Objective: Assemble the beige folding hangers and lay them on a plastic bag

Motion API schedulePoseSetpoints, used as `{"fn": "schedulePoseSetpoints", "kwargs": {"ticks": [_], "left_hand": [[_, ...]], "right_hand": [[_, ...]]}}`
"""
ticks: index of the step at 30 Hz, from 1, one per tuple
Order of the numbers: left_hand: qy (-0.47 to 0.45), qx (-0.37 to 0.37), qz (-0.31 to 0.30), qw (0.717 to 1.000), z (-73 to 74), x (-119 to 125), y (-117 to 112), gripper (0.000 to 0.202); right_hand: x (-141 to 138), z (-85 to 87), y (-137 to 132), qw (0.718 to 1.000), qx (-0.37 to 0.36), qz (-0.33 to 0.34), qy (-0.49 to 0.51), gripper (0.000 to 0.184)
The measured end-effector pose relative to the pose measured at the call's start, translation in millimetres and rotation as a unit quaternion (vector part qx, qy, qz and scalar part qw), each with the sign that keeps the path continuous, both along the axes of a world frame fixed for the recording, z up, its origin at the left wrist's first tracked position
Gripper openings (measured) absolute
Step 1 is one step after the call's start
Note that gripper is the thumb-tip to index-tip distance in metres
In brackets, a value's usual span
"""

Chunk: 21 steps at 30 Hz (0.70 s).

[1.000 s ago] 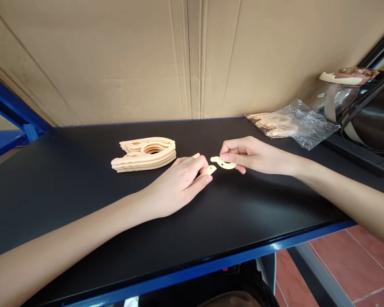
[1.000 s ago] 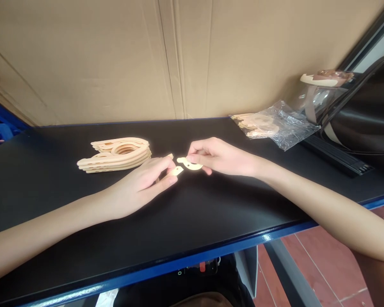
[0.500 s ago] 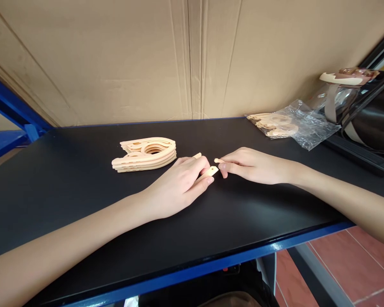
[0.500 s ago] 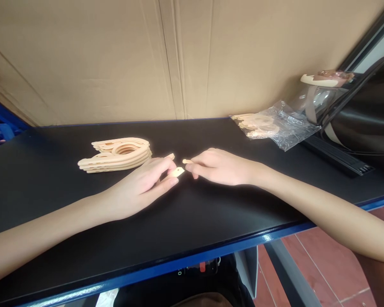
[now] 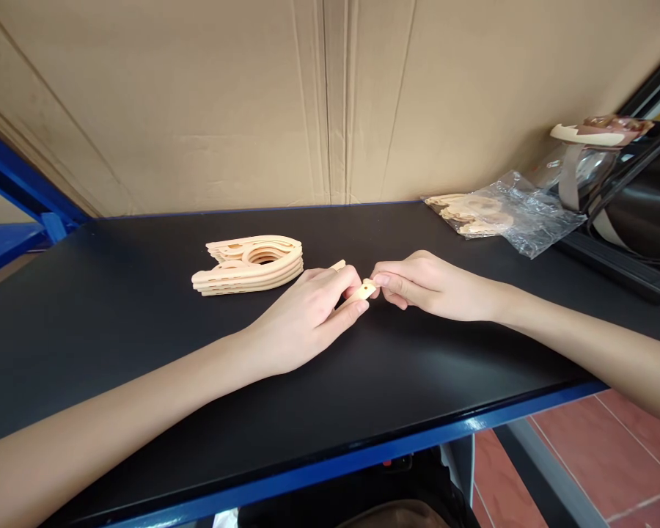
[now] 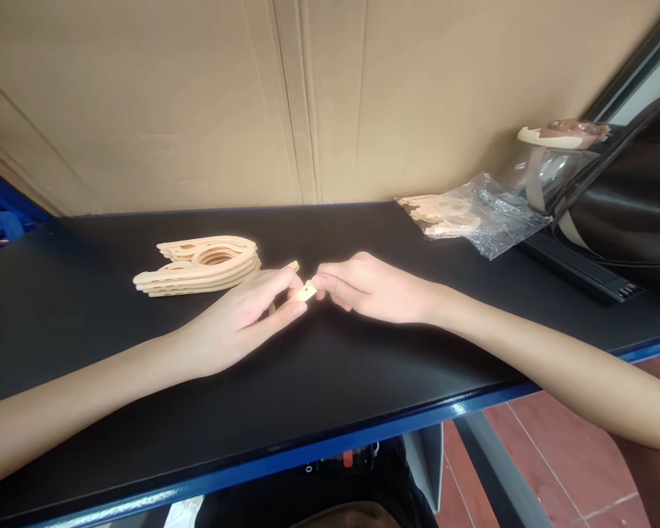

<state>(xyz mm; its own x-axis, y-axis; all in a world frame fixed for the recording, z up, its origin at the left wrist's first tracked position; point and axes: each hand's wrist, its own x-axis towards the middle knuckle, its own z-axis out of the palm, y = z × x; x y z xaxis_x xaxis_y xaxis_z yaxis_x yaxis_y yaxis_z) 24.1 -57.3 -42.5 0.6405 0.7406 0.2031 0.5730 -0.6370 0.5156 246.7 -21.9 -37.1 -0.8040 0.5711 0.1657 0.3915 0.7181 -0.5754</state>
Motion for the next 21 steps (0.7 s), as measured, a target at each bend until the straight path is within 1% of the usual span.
{"fn": "schedulePoseSetpoints", "kwargs": {"ticks": [2,4,6,8,11,15,17,21], "left_hand": [[-0.003,-0.011,0.005,1.000,0.2,1,0,0.024],[-0.006,-0.027,0.008,1.000,0.6,1,-1,0.025],[-0.006,-0.037,0.005,0.999,0.8,1,-1,0.026],[-0.003,-0.037,-0.004,0.999,0.9,0,-2,0.025],[-0.001,-0.037,-0.013,0.999,0.8,-1,-2,0.024],[0.003,-0.048,-0.029,0.998,1.0,-1,-4,0.026],[0.010,-0.052,-0.045,0.998,1.0,0,-4,0.028],[0.007,-0.059,-0.066,0.996,1.1,1,-3,0.028]], "right_hand": [[0,-1.3,0,0.999,0.039,0.013,-0.008,0.031],[0,-2.9,0,0.994,0.104,0.016,-0.025,0.031],[1,-4.6,-1,0.984,0.172,0.011,-0.044,0.033],[1,-5.9,-2,0.972,0.226,0.012,-0.059,0.036],[1,-7.0,-3,0.956,0.280,0.014,-0.085,0.038],[2,-8.3,-4,0.935,0.331,0.025,-0.122,0.042],[2,-9.9,-4,0.919,0.373,0.037,-0.126,0.044],[2,-11.6,-2,0.868,0.477,0.083,-0.111,0.042]]}}
